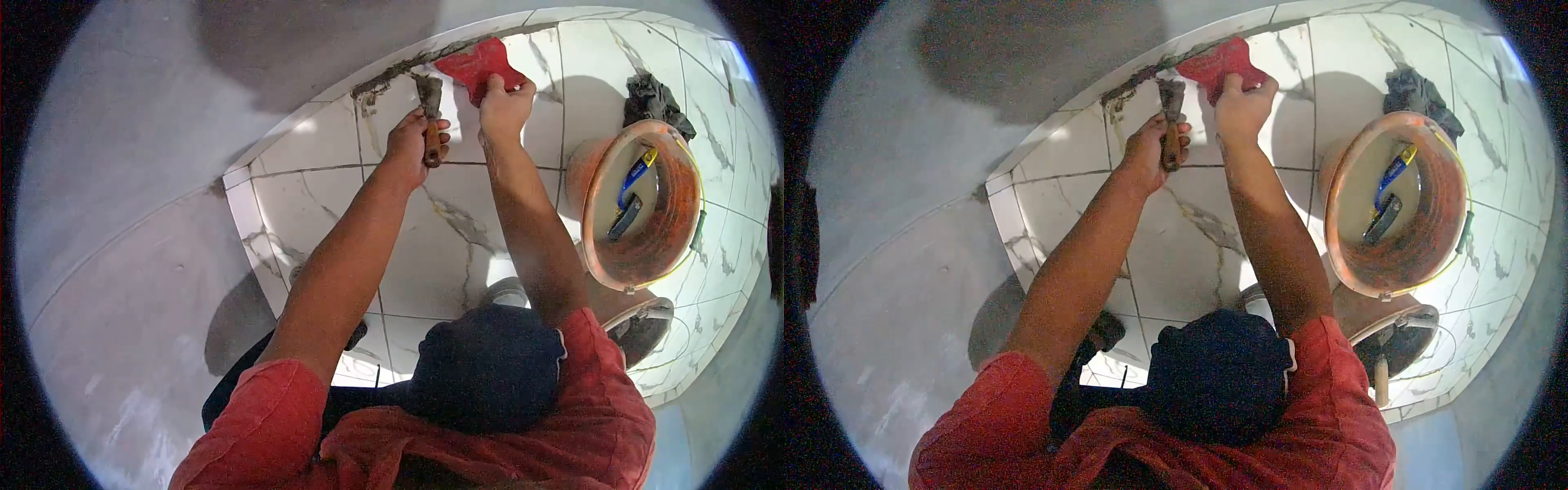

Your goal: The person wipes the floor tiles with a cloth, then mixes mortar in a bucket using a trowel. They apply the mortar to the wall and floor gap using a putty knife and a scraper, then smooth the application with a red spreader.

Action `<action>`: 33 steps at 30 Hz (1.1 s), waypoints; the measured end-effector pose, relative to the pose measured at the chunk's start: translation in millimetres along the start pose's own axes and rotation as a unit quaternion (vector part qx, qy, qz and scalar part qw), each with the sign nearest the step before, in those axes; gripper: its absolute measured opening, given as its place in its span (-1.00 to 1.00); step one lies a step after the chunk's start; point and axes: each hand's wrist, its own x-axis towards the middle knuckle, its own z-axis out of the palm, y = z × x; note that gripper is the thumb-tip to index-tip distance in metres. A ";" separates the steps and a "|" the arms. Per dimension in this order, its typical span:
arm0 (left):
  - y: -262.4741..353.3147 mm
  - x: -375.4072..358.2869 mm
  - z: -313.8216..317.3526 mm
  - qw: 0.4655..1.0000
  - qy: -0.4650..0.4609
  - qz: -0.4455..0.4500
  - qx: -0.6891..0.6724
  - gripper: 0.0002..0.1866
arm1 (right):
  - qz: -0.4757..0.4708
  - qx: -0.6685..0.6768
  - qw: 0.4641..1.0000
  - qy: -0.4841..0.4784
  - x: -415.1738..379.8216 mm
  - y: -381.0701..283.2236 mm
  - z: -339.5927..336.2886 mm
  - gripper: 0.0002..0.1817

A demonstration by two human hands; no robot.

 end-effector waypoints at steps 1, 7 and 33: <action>2.7 -2.9 2.8 1.000 -0.002 0.000 0.001 -0.68 | -0.001 0.000 1.000 0.002 1.4 -2.4 -0.7 -0.63; 6.7 -30.4 -2.2 0.998 0.047 0.028 0.021 -0.72 | -0.014 -0.007 1.000 0.017 1.1 1.5 -12.3 -0.60; -17.3 -112.7 -59.2 0.992 0.116 -0.013 0.054 -0.73 | -0.060 -0.021 0.996 0.061 13.1 -1.7 -5.2 -0.57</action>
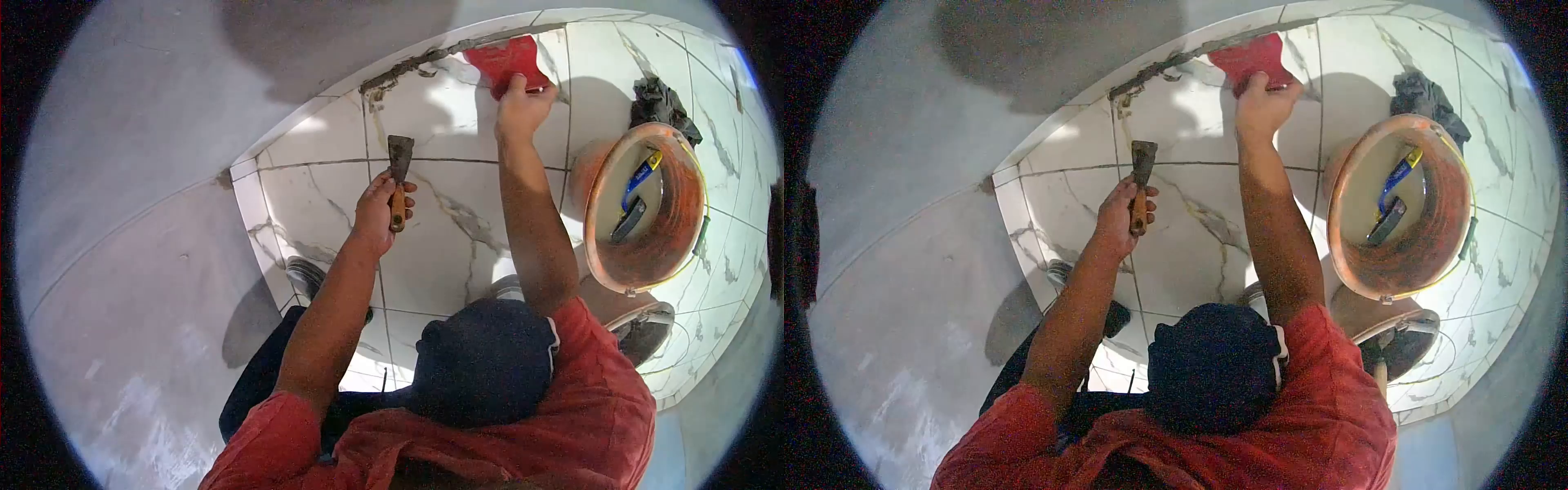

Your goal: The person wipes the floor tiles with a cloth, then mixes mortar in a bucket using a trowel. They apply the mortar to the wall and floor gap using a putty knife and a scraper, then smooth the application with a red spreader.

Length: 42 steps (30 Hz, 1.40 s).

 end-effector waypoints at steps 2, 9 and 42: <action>-3.1 0.6 -2.4 1.000 -0.010 0.004 -0.003 -0.71 | -0.047 0.053 0.997 0.020 5.8 9.4 2.7 -0.57; 2.1 -12.1 -8.7 1.000 0.019 0.007 0.003 -0.69 | -0.039 -0.065 0.997 -0.013 6.6 -0.6 2.1 -0.53; 3.1 -20.2 38.5 0.941 -0.158 -0.039 0.298 -0.78 | -0.104 -0.224 0.956 0.156 -160.7 -281.6 -383.4 -0.74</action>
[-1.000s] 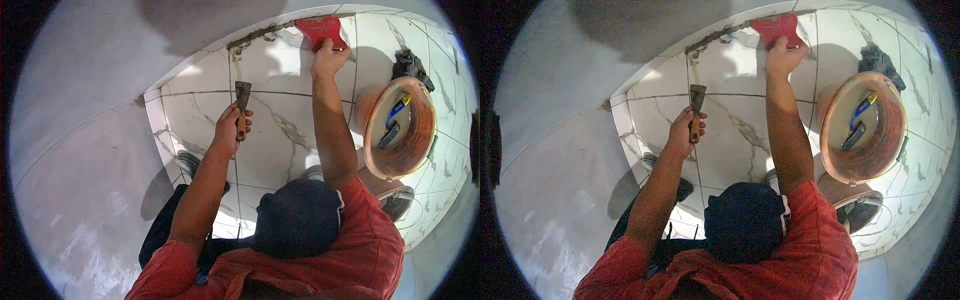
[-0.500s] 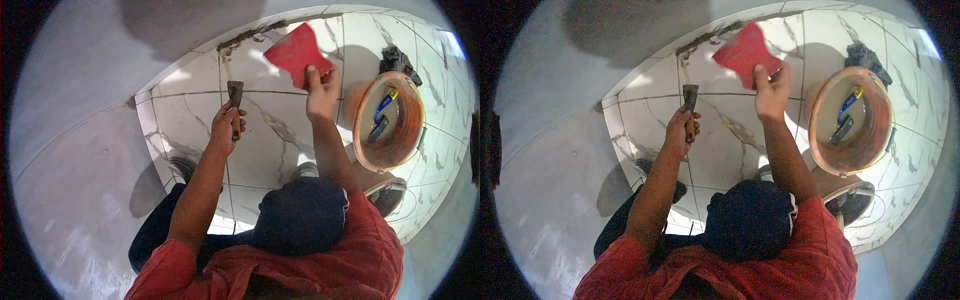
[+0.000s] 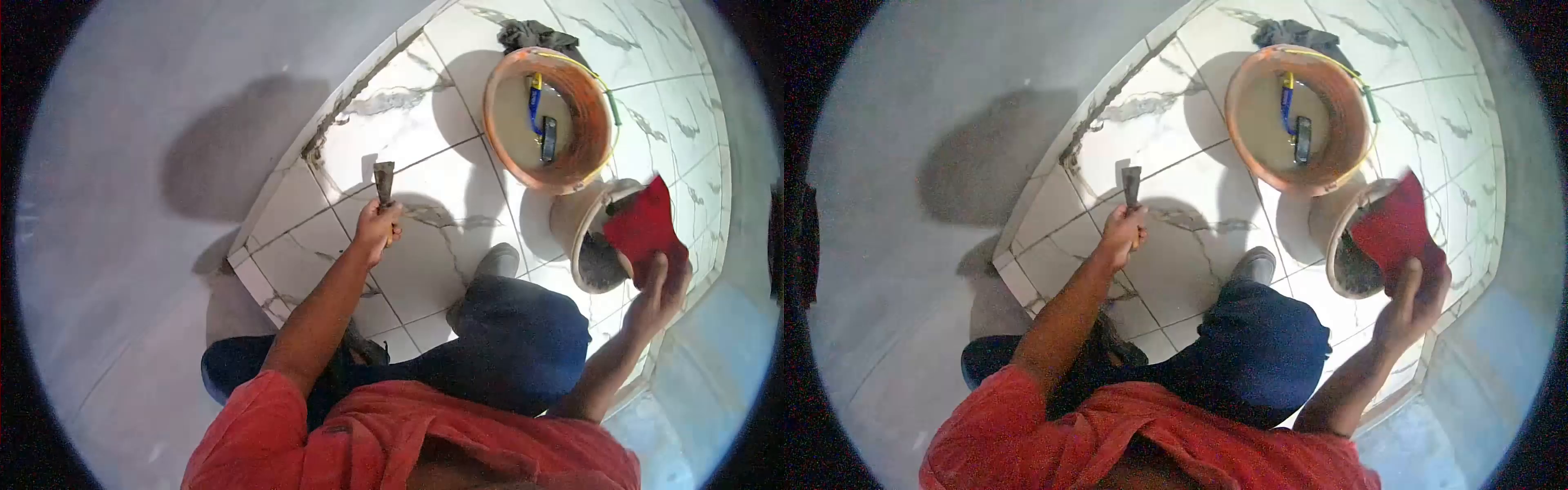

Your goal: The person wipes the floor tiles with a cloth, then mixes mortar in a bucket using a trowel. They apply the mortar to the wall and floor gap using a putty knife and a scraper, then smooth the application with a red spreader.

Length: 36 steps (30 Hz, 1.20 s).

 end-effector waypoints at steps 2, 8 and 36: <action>-4.9 -4.5 2.1 0.999 -0.034 0.008 0.005 -0.79 | 0.068 -0.078 0.993 0.049 -17.2 19.8 -40.1 -0.71; 7.9 -54.6 -0.6 0.994 -0.106 -0.017 0.028 -0.76 | 0.095 -0.303 0.948 0.030 -30.5 89.3 -56.5 -0.68; 64.4 -151.2 -35.3 0.982 -0.150 0.081 -0.080 -0.71 | 0.058 -0.068 0.966 -0.244 -17.3 -104.2 17.1 -0.66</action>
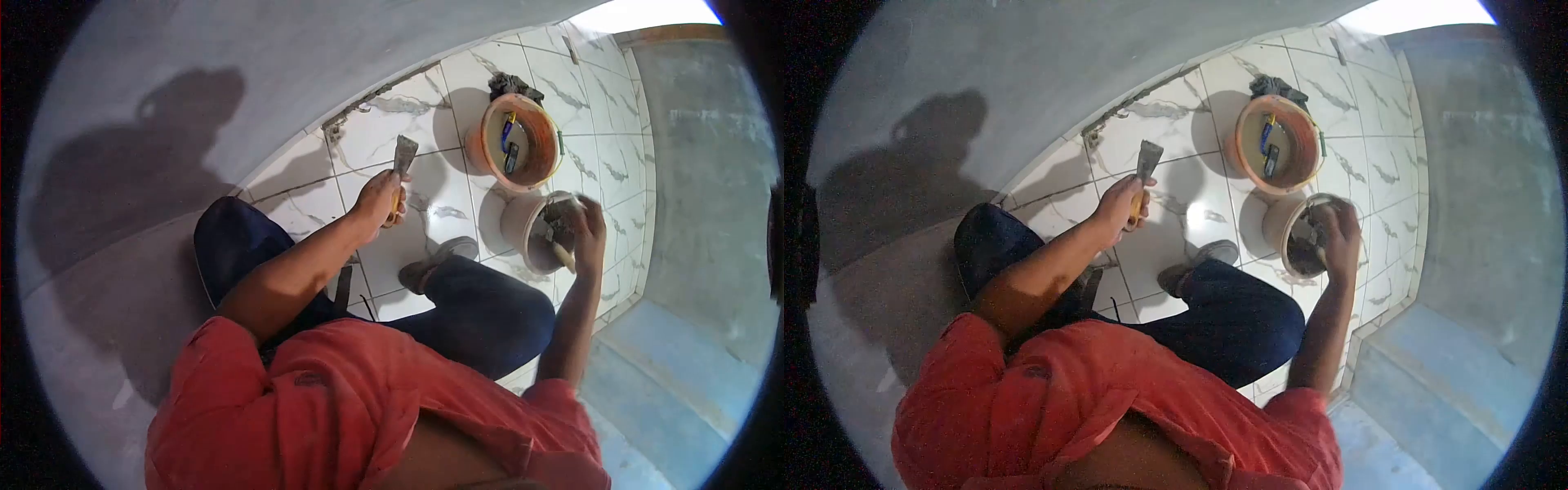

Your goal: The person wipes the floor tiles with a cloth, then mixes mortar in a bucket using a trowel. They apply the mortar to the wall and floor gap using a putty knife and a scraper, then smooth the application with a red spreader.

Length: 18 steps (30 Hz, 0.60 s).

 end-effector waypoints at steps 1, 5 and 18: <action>4.9 -1.9 2.9 0.999 0.000 0.015 -0.036 -0.74 | -0.051 -0.033 0.994 -0.091 3.9 -13.6 13.9 -0.70; 23.3 -17.2 17.7 0.999 0.003 0.028 -0.037 -0.65 | -0.121 -0.132 0.913 -0.368 -4.8 -96.9 106.9 -0.57; -1.5 26.8 -15.0 0.970 0.069 0.224 0.072 -0.42 | -0.079 0.150 0.958 -0.233 10.1 -61.5 289.0 -0.61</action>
